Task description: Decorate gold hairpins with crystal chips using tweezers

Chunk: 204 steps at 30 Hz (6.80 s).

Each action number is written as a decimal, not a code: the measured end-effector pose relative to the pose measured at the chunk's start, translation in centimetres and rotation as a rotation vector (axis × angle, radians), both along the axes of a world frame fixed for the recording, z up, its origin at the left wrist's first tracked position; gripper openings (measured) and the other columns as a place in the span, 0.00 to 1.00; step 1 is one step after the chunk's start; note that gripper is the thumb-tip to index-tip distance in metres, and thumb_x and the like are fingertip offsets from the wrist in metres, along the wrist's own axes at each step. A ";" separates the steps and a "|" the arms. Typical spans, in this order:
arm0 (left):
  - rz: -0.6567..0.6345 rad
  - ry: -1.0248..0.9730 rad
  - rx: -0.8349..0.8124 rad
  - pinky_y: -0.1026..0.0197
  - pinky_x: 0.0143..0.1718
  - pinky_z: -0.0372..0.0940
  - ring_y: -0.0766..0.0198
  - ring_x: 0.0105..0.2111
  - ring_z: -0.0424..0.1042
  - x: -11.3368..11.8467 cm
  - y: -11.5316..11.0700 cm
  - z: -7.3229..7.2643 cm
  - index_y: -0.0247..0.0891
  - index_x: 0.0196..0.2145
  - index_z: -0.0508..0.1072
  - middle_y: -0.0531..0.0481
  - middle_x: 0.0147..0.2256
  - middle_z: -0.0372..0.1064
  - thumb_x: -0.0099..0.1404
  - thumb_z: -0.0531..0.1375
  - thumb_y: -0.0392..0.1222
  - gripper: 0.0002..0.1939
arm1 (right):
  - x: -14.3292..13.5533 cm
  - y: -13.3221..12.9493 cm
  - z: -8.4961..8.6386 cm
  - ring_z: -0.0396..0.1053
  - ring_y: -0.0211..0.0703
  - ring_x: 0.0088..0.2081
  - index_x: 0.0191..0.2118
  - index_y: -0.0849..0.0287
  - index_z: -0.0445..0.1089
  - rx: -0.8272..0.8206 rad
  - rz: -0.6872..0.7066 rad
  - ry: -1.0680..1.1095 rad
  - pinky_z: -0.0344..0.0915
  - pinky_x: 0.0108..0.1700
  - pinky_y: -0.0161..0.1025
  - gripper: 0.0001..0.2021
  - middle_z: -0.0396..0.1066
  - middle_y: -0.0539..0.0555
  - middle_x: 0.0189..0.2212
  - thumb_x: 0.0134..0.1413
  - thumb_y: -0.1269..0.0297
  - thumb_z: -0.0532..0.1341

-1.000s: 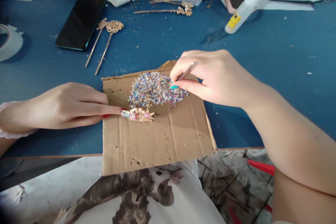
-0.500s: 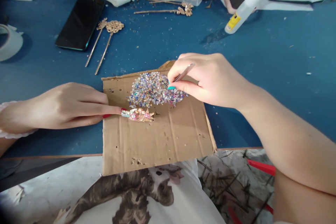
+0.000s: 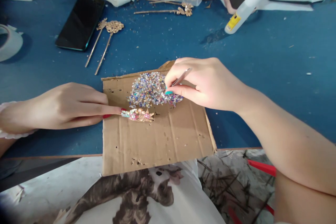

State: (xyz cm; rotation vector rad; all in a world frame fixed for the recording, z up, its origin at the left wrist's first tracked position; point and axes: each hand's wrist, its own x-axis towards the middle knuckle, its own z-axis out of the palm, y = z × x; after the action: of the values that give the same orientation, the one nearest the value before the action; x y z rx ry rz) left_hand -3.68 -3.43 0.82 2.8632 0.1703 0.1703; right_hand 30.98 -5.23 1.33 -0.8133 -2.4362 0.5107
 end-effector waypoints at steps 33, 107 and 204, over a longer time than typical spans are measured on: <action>0.002 -0.005 -0.007 0.64 0.30 0.53 0.65 0.27 0.59 0.0 0.0 -0.2 0.38 0.60 0.66 0.52 0.31 0.63 0.79 0.46 0.39 0.17 | 0.5 0.4 -0.1 0.74 0.37 0.32 0.36 0.54 0.72 0.031 -0.054 -0.020 0.64 0.34 0.37 0.03 0.76 0.48 0.33 0.62 0.69 0.63; 0.004 0.000 -0.040 0.63 0.29 0.56 0.66 0.27 0.63 0.2 0.0 0.0 0.37 0.61 0.66 0.50 0.31 0.67 0.79 0.45 0.39 0.19 | -3.8 -3.0 0.0 0.73 0.39 0.36 0.37 0.57 0.68 0.100 0.151 0.228 0.74 0.43 0.40 0.07 0.74 0.52 0.33 0.60 0.77 0.64; 0.006 0.018 -0.001 0.63 0.29 0.55 0.66 0.27 0.62 -0.2 0.0 -0.3 0.38 0.61 0.65 0.51 0.32 0.68 0.80 0.44 0.40 0.18 | -1.7 -1.4 0.4 0.75 0.43 0.37 0.38 0.55 0.72 0.046 -0.021 0.286 0.68 0.37 0.43 0.07 0.76 0.50 0.33 0.57 0.74 0.66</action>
State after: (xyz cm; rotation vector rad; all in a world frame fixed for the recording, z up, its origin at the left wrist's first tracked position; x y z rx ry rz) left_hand -3.85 -3.43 0.55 2.8640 0.1827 0.1451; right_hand 29.28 -6.65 1.70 -0.6936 -2.1665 0.5230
